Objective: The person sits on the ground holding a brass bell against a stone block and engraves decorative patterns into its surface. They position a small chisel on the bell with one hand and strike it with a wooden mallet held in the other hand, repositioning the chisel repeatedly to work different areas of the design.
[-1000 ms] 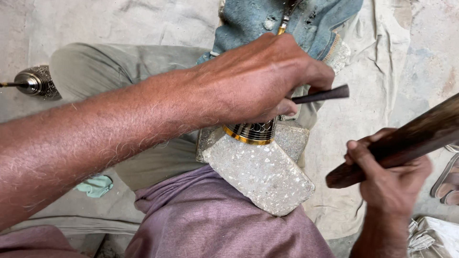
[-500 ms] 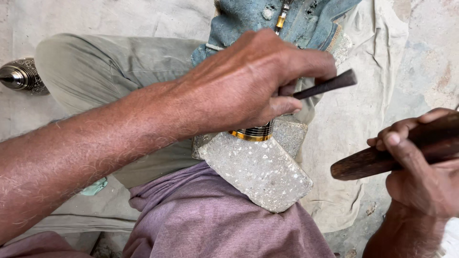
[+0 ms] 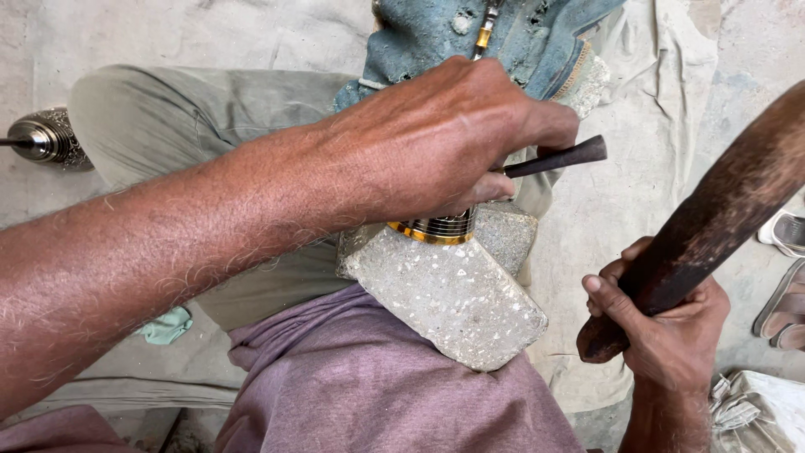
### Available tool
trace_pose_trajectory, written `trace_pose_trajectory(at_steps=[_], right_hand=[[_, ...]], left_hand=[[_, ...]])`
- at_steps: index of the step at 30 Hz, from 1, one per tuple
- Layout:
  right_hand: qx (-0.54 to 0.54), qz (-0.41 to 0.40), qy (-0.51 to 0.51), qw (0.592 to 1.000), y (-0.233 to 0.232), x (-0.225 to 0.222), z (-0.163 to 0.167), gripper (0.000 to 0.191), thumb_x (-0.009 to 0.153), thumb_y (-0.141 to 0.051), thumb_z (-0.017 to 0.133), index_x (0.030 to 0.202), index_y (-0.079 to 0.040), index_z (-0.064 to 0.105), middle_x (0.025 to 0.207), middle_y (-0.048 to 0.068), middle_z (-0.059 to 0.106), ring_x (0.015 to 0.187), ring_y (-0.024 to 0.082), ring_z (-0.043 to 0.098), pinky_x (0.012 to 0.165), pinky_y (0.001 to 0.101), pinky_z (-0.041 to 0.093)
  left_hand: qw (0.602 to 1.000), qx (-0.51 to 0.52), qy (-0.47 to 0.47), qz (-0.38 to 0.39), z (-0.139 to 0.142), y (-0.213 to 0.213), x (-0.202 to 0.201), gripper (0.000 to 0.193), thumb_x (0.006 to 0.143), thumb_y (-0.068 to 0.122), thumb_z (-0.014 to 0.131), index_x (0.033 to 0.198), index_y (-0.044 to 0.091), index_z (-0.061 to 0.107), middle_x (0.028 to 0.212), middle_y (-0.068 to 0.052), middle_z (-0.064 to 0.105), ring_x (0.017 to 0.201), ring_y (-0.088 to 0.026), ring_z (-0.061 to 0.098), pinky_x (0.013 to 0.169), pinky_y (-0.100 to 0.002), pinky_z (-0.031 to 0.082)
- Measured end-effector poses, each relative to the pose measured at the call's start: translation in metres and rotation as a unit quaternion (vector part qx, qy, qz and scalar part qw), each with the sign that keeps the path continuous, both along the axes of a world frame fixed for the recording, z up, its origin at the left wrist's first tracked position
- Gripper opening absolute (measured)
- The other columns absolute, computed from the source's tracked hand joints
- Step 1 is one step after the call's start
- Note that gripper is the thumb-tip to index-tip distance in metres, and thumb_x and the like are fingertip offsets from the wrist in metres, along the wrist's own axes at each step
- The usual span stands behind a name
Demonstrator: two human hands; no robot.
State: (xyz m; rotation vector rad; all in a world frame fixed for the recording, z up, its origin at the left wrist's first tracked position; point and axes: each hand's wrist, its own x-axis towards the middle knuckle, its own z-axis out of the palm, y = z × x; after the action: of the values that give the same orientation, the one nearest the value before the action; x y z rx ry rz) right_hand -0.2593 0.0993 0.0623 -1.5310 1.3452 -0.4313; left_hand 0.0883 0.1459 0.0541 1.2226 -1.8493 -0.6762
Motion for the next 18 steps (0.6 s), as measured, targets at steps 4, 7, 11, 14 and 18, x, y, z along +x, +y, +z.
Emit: trace_pose_trajectory(at_steps=[4, 7, 11, 14, 18], right_hand=[[-0.039, -0.014, -0.052, 0.998, 0.015, -0.004, 0.004, 0.024, 0.09, 0.012, 0.077, 0.108, 0.004, 0.062, 0.082, 0.014, 0.067, 0.073, 0.019, 0.071, 0.063, 0.0352, 0.062], [-0.048, -0.037, -0.106, 0.992, 0.02, 0.002, 0.011, 0.02, 0.095, 0.011, 0.076, 0.108, 0.003, 0.063, 0.084, 0.013, 0.068, 0.075, 0.02, 0.072, 0.063, 0.0351, 0.062], [-0.077, 0.102, 0.039, 0.991, 0.016, 0.007, 0.017, 0.019, 0.084, 0.008, 0.077, 0.098, 0.001, 0.066, 0.081, 0.01, 0.071, 0.072, 0.018, 0.073, 0.068, 0.0332, 0.064], [-0.091, 0.117, 0.101, 0.984, 0.019, 0.003, 0.008, 0.018, 0.081, 0.005, 0.08, 0.095, 0.001, 0.069, 0.078, 0.008, 0.071, 0.07, 0.016, 0.071, 0.066, 0.0294, 0.06], [-0.093, 0.062, 0.12, 0.986, 0.032, -0.007, -0.015, 0.011, 0.084, 0.002, 0.081, 0.089, 0.0, 0.072, 0.076, 0.006, 0.071, 0.064, 0.013, 0.068, 0.062, 0.0267, 0.057]], left_hand=[[0.999, 0.049, 0.0, -0.008, 0.002, -0.001, 0.0, 0.047, 0.081, 0.015, 0.087, 0.12, 0.005, 0.064, 0.081, -0.015, 0.071, 0.083, -0.034, 0.073, 0.068, -0.05, 0.052], [0.993, 0.113, -0.005, -0.018, 0.004, -0.001, 0.002, 0.045, 0.083, 0.017, 0.086, 0.122, 0.007, 0.064, 0.08, -0.013, 0.071, 0.082, -0.031, 0.073, 0.067, -0.05, 0.051], [0.998, -0.045, 0.012, -0.046, 0.003, -0.004, 0.002, 0.044, 0.078, 0.014, 0.089, 0.115, 0.004, 0.067, 0.084, -0.012, 0.073, 0.083, -0.031, 0.073, 0.069, -0.047, 0.054], [0.998, 0.002, -0.027, -0.062, 0.0, -0.009, -0.003, 0.042, 0.074, 0.01, 0.088, 0.112, 0.008, 0.071, 0.083, -0.011, 0.073, 0.079, -0.029, 0.073, 0.064, -0.047, 0.053], [0.994, -0.011, -0.031, -0.101, -0.003, -0.018, -0.006, 0.038, 0.073, 0.005, 0.085, 0.109, 0.01, 0.073, 0.087, -0.007, 0.073, 0.083, -0.027, 0.073, 0.066, -0.046, 0.054]])
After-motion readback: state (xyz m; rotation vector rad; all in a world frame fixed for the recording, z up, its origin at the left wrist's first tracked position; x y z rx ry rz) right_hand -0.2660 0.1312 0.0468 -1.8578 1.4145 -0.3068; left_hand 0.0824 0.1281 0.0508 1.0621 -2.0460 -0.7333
